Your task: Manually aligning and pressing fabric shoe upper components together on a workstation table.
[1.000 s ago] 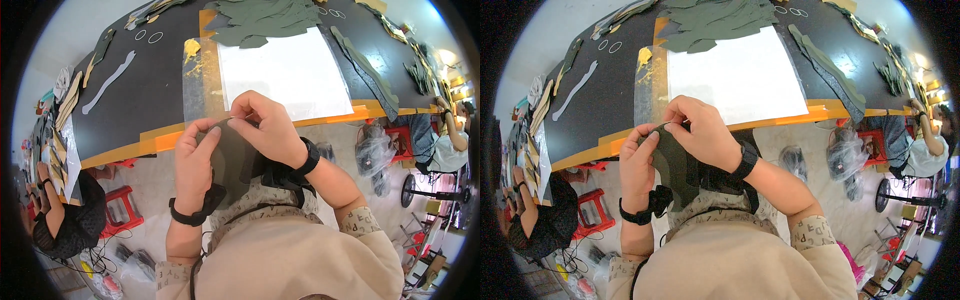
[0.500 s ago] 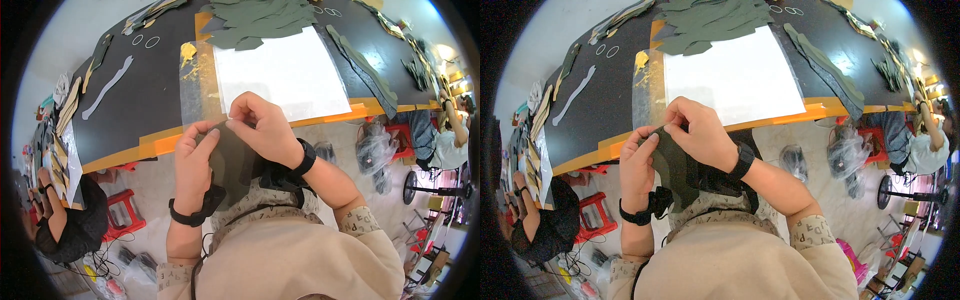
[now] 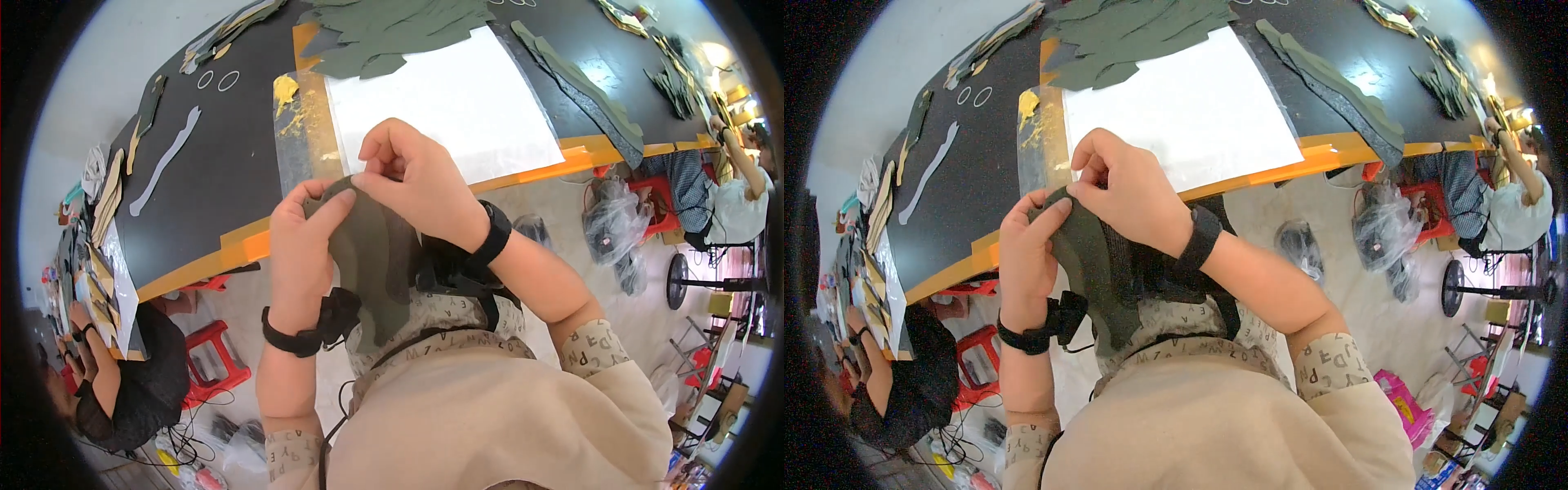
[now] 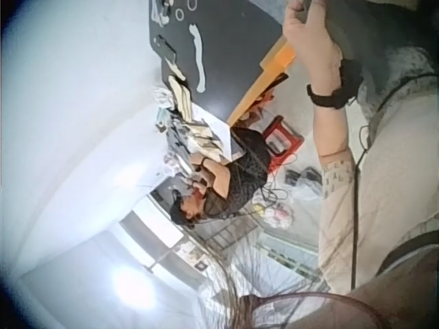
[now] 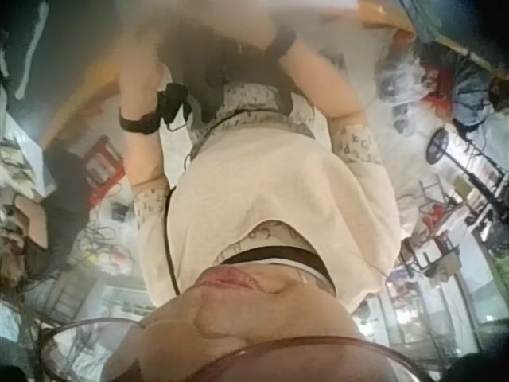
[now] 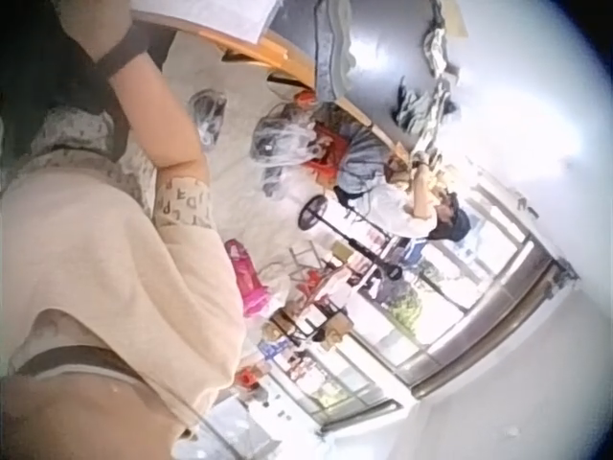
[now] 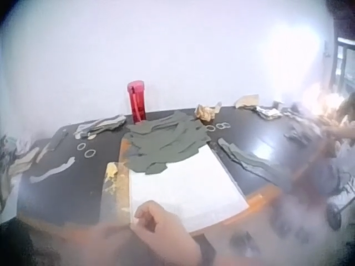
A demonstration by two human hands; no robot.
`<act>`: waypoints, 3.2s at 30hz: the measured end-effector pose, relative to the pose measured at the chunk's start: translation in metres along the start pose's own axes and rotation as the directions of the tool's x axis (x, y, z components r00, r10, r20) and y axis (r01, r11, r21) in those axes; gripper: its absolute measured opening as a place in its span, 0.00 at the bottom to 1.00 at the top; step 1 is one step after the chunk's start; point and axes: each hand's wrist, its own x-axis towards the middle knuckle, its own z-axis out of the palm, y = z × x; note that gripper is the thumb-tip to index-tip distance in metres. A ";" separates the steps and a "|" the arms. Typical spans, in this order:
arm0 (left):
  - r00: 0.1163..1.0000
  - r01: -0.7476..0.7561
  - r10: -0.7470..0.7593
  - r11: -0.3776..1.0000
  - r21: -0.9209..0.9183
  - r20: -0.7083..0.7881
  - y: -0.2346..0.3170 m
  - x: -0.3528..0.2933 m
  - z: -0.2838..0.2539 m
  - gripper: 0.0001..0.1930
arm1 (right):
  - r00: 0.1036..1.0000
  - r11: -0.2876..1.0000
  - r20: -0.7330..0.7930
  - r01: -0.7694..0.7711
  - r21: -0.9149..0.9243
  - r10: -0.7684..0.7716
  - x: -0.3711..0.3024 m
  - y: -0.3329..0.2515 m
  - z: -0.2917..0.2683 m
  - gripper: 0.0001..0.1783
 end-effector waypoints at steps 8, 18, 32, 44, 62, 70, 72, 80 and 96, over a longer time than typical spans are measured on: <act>0.995 0.053 -0.051 0.998 -0.030 0.081 0.009 0.017 0.009 0.07 | 0.998 0.945 -0.049 -0.013 0.327 0.031 0.000 0.010 -0.012 0.16; 0.961 -0.271 0.252 0.798 0.538 0.110 0.019 0.005 0.011 0.11 | 0.994 0.999 0.108 -0.032 0.029 0.028 0.006 -0.015 -0.021 0.14; 0.650 -0.579 0.760 0.482 0.657 0.015 0.031 -0.098 -0.062 0.25 | 0.930 0.635 0.356 -0.327 0.700 0.087 0.041 -0.044 0.061 0.10; 0.411 -0.019 0.865 0.322 0.946 -0.287 0.022 0.001 -0.262 0.21 | 0.897 0.926 0.442 -0.179 0.332 0.015 0.052 -0.012 0.170 0.14; 0.807 0.030 0.573 0.209 0.977 -0.147 0.078 0.044 -0.250 0.21 | 0.762 0.112 -0.612 -0.604 -0.789 -0.212 -0.059 0.031 -0.297 0.15; 0.865 0.045 0.450 0.374 0.926 -0.224 0.089 -0.010 -0.142 0.21 | 0.756 0.274 -0.654 -0.625 -0.731 -0.023 -0.079 0.048 -0.348 0.25; 0.856 -0.003 0.399 0.642 0.767 -0.330 0.092 -0.020 -0.082 0.23 | 0.776 0.533 -0.625 -0.565 -0.630 0.084 -0.079 0.026 -0.351 0.19; 0.935 -0.168 -0.085 0.748 0.642 0.344 0.054 -0.018 0.026 0.22 | 0.900 0.873 -0.418 -0.098 -0.478 -0.128 -0.090 0.012 -0.343 0.08; 0.999 0.005 0.011 0.927 -0.376 0.039 0.010 0.016 0.001 0.11 | 0.934 0.859 0.180 0.354 -0.369 -0.308 -0.023 -0.022 -0.182 0.09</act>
